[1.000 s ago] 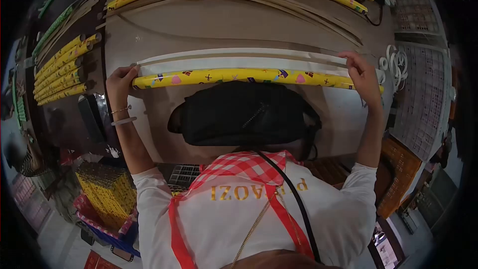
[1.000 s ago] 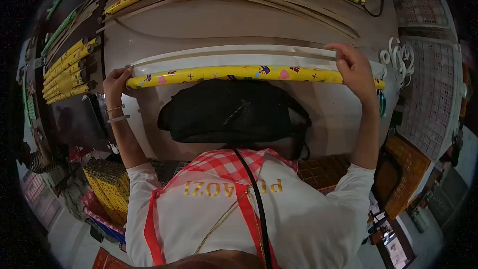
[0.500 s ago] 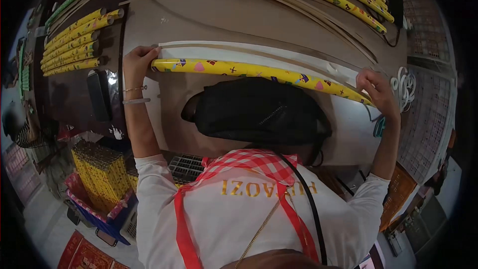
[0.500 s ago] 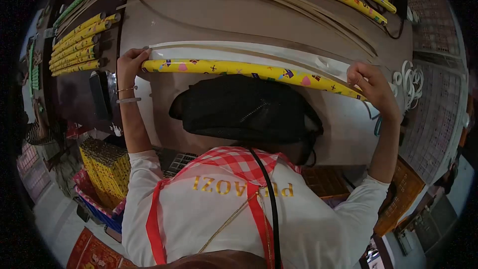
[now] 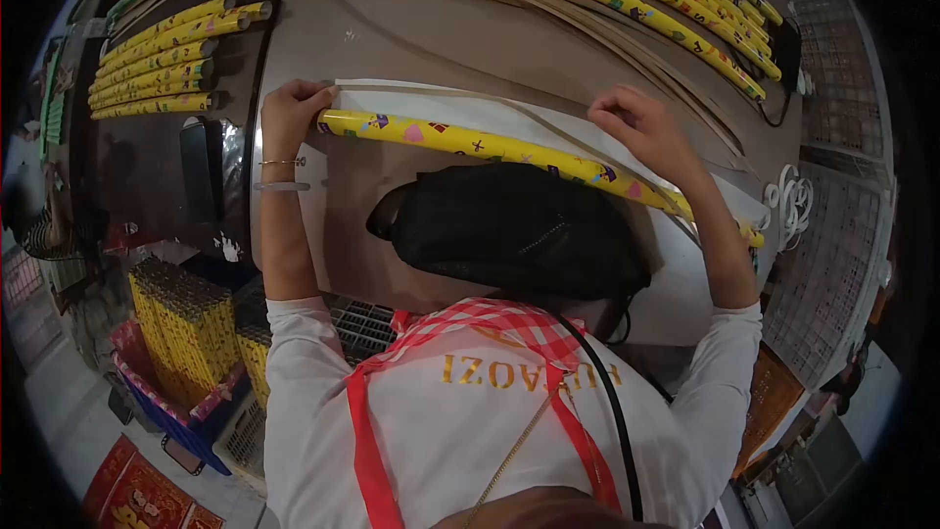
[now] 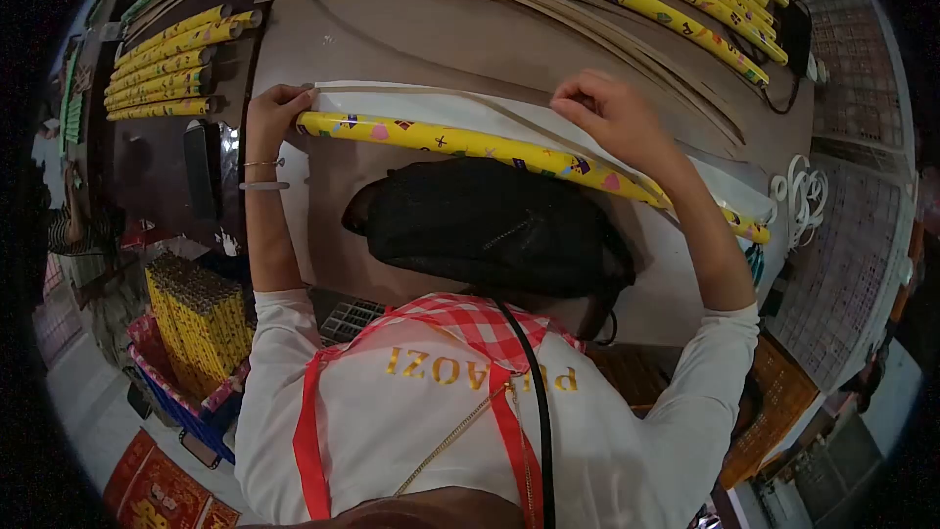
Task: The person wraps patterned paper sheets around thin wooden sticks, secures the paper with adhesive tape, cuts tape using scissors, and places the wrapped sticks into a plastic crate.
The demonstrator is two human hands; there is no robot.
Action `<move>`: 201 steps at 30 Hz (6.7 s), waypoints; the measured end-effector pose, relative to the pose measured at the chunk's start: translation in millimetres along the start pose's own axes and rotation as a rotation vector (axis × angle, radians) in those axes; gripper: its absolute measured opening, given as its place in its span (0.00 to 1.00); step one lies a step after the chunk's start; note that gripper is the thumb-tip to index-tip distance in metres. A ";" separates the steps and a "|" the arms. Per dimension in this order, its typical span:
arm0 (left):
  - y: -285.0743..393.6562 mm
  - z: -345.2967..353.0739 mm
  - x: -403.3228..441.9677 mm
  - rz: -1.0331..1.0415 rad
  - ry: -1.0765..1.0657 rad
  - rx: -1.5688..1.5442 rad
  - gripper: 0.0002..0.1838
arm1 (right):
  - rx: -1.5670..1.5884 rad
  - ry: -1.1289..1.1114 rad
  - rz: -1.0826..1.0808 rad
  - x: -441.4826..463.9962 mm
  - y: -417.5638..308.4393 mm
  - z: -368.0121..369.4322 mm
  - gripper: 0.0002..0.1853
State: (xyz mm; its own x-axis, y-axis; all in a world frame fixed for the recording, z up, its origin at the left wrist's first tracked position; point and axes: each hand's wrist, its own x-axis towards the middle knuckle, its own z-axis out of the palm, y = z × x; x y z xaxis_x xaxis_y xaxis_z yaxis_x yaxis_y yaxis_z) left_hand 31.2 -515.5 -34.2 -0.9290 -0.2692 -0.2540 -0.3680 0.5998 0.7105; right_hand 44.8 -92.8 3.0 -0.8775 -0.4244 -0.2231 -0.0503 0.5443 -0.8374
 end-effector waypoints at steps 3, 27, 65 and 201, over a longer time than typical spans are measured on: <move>-7.1 0.3 2.6 0.022 0.008 0.000 0.15 | -0.105 -0.028 -0.024 28.2 -16.3 25.0 0.10; -4.4 0.1 -0.7 0.058 -0.006 -0.043 0.16 | -0.276 -0.104 -0.049 77.9 -46.9 84.6 0.16; 8.0 -5.1 1.6 0.000 -0.076 0.035 0.14 | -0.127 -0.030 0.427 -15.3 6.8 11.6 0.14; 75.7 100.3 -26.5 0.529 -0.077 0.343 0.09 | -0.429 0.223 0.499 -48.2 31.6 -6.7 0.13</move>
State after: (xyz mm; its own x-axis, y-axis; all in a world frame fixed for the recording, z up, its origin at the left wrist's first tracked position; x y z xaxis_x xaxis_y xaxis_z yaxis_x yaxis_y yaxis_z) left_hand 24.1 -387.3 -39.5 -0.9841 0.1768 0.0181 0.1616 0.8475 0.5055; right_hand 82.3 -50.3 -9.3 -0.9196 0.0850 -0.3835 0.2409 0.8932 -0.3798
